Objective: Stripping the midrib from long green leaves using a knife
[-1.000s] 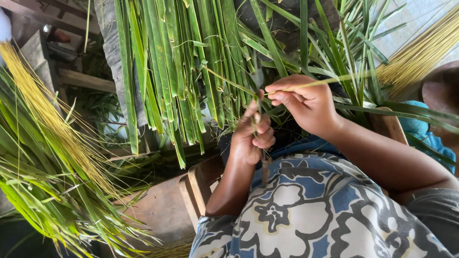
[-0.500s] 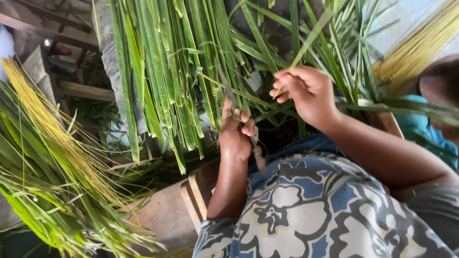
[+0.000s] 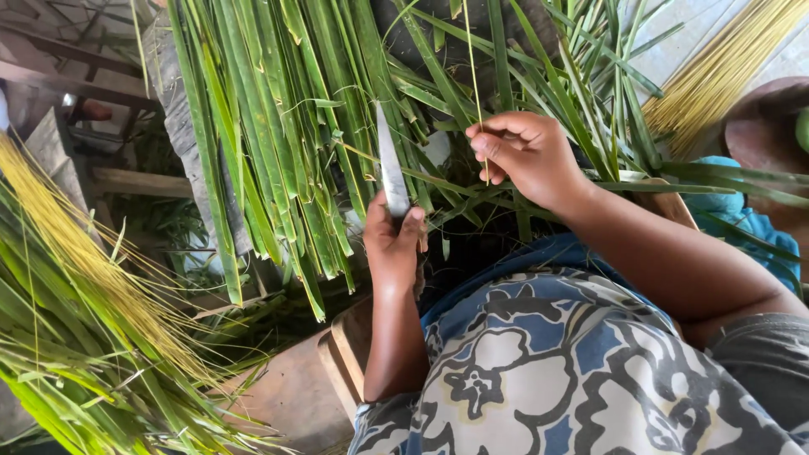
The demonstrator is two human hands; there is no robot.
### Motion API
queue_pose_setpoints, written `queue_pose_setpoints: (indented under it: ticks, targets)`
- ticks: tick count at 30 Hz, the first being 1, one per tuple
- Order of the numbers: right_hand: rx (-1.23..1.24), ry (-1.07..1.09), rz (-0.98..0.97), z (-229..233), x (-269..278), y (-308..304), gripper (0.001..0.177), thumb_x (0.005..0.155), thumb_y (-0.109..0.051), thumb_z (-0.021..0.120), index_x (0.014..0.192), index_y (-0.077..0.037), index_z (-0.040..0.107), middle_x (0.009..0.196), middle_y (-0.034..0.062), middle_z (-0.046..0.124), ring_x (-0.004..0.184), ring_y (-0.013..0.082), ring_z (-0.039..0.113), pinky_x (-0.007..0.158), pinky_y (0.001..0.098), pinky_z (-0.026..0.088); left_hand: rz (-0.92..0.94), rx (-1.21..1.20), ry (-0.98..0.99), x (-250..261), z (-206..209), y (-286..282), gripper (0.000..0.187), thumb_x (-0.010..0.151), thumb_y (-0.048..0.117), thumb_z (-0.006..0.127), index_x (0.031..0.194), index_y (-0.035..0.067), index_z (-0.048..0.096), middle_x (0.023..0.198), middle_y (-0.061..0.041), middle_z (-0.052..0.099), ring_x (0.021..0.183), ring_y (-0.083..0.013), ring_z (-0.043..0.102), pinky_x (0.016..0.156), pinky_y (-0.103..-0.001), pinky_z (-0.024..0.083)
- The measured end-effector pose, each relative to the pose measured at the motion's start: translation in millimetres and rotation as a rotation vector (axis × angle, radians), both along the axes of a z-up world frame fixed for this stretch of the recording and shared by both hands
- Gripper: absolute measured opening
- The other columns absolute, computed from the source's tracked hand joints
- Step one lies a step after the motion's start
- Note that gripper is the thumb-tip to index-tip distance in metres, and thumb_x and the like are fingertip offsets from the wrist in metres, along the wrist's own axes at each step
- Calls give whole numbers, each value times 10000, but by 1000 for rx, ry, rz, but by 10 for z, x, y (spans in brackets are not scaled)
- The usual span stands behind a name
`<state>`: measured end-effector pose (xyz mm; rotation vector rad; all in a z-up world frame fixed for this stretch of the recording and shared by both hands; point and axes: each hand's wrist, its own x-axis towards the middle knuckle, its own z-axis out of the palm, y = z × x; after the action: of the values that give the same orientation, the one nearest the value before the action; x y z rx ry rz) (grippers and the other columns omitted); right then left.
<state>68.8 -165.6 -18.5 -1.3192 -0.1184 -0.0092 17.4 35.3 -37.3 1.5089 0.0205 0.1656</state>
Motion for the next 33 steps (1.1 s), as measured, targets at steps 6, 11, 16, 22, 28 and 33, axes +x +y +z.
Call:
queue_pose_setpoints:
  ticks: [6, 11, 16, 22, 28, 33]
  targets:
    - [99, 82, 14, -49, 85, -75, 171, 949, -57, 524, 1032, 83, 574, 667, 165, 588, 491, 175, 615, 408, 232, 543, -55, -42, 7, 13, -62, -83, 317, 872, 8, 539, 1173, -68, 475, 540, -152, 525, 318, -165, 471, 319, -237, 376]
    - [68, 105, 78, -47, 72, -47, 171, 932, -39, 518, 1044, 77, 576, 704, 178, 609, 532, 180, 626, 433, 246, 557, -179, -173, 45, 36, -68, -163, 305, 929, 29, 415, 1224, -43, 443, 529, -142, 505, 304, -156, 442, 318, -216, 358]
    - [132, 155, 153, -137, 30, 30, 203, 891, 22, 539, 1078, 95, 562, 852, 208, 627, 689, 224, 651, 520, 340, 609, -409, -340, 136, 42, 75, -275, 450, 927, 30, 386, 1367, -19, 304, 576, -118, 523, 352, -106, 453, 355, -168, 351]
    - [128, 178, 194, -3, 14, -1, 190, 859, 27, 576, 1041, 84, 577, 861, 171, 602, 759, 211, 634, 572, 340, 620, -347, -372, 138, 30, -100, -292, 420, 921, 19, 392, 1337, -7, 342, 557, -160, 506, 325, -137, 436, 329, -184, 343]
    - [214, 252, 180, -26, -15, 25, 140, 824, 32, 633, 955, 67, 602, 799, 175, 625, 690, 201, 651, 601, 330, 611, -272, -432, 100, 16, -222, -349, 288, 912, 23, 459, 1189, -55, 456, 528, -171, 492, 307, -161, 427, 307, -217, 356]
    - [353, 426, 192, -129, -48, 46, 143, 797, 8, 664, 912, 58, 596, 752, 175, 646, 624, 203, 669, 545, 308, 610, -293, -269, 33, 11, -266, -294, 288, 848, 29, 593, 1105, -62, 498, 560, -225, 544, 318, -208, 492, 305, -253, 412]
